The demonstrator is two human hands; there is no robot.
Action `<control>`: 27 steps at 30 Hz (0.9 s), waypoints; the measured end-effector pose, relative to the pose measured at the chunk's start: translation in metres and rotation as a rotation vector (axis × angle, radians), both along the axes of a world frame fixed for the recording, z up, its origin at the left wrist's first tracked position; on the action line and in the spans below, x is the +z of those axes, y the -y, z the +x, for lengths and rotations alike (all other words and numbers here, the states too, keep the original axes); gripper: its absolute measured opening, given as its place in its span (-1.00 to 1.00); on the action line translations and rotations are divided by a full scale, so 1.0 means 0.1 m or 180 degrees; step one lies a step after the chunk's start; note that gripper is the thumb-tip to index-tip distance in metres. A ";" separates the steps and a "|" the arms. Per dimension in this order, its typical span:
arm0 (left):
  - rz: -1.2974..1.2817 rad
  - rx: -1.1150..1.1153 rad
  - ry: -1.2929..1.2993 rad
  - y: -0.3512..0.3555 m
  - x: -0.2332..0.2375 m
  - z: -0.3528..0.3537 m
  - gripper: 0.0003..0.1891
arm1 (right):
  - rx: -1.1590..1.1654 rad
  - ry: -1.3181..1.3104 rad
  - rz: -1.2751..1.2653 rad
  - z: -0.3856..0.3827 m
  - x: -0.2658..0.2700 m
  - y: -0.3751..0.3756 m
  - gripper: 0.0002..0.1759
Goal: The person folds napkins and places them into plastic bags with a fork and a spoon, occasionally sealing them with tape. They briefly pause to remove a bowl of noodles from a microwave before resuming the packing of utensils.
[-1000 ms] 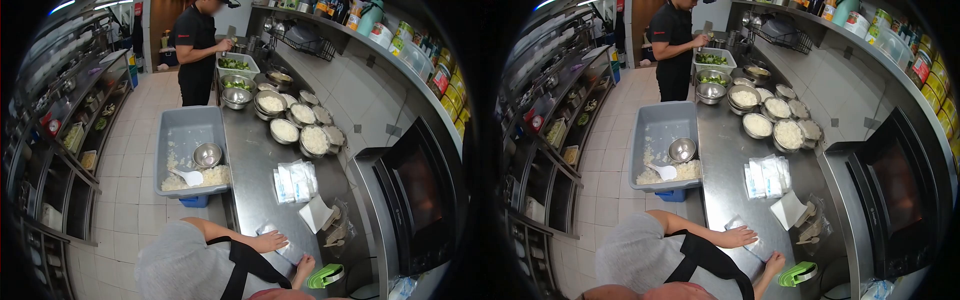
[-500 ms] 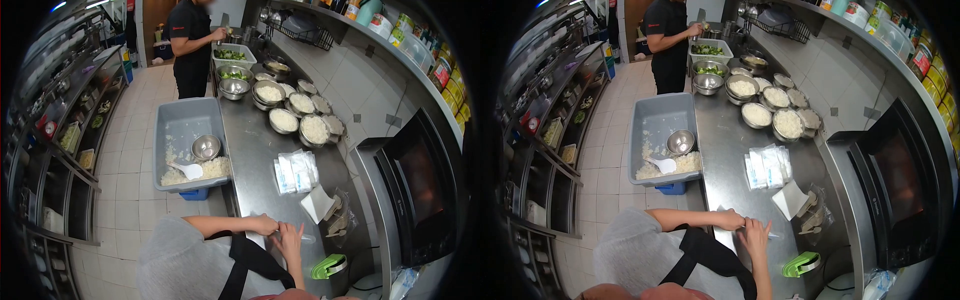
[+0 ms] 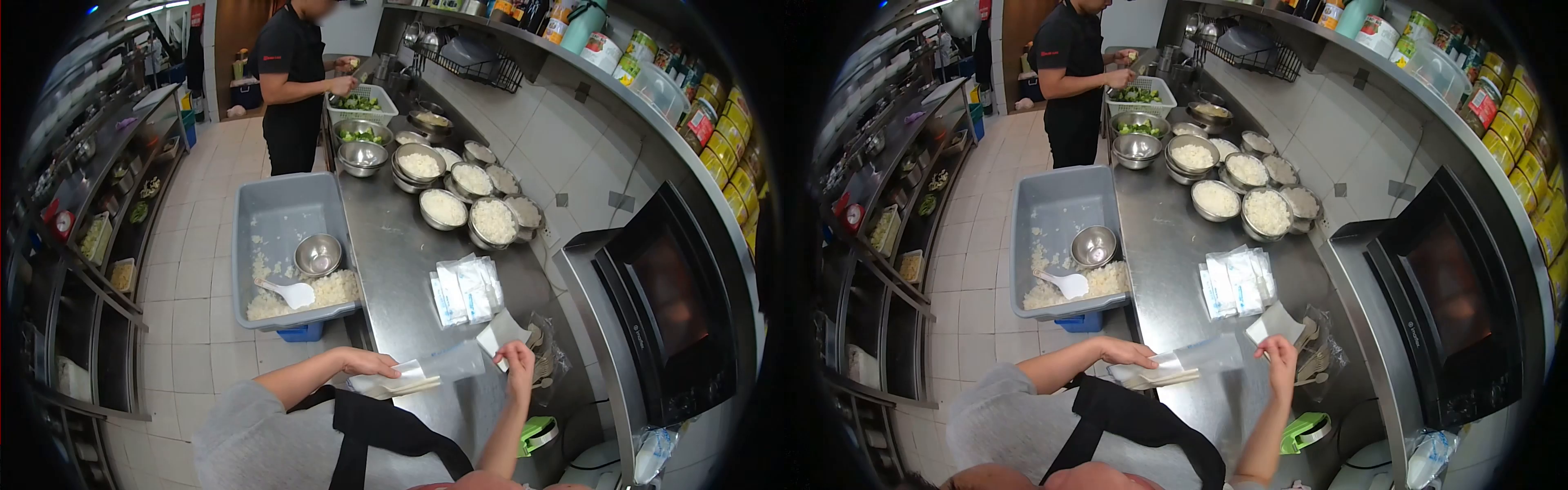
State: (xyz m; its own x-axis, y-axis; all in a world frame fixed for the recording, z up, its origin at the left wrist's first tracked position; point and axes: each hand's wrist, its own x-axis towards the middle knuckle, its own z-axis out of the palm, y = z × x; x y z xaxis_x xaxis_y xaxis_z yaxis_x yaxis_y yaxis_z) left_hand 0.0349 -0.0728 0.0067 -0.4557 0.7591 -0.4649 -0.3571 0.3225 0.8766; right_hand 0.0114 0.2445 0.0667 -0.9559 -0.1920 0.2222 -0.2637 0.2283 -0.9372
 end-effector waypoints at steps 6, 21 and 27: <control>0.1248 0.1054 0.0796 -0.16 0.13 -0.01 -0.50 | -0.0031 0.1691 -0.2291 0.41 -0.83 0.90 -0.46; 0.2022 0.0343 0.1140 -0.38 0.35 -0.16 -0.49 | -0.1239 -0.0602 -0.1709 -0.37 0.31 0.03 -0.72; 0.2010 0.0422 0.1199 -0.55 0.22 -0.27 -0.50 | -0.0458 0.1218 -0.2243 0.17 -0.17 0.63 -0.75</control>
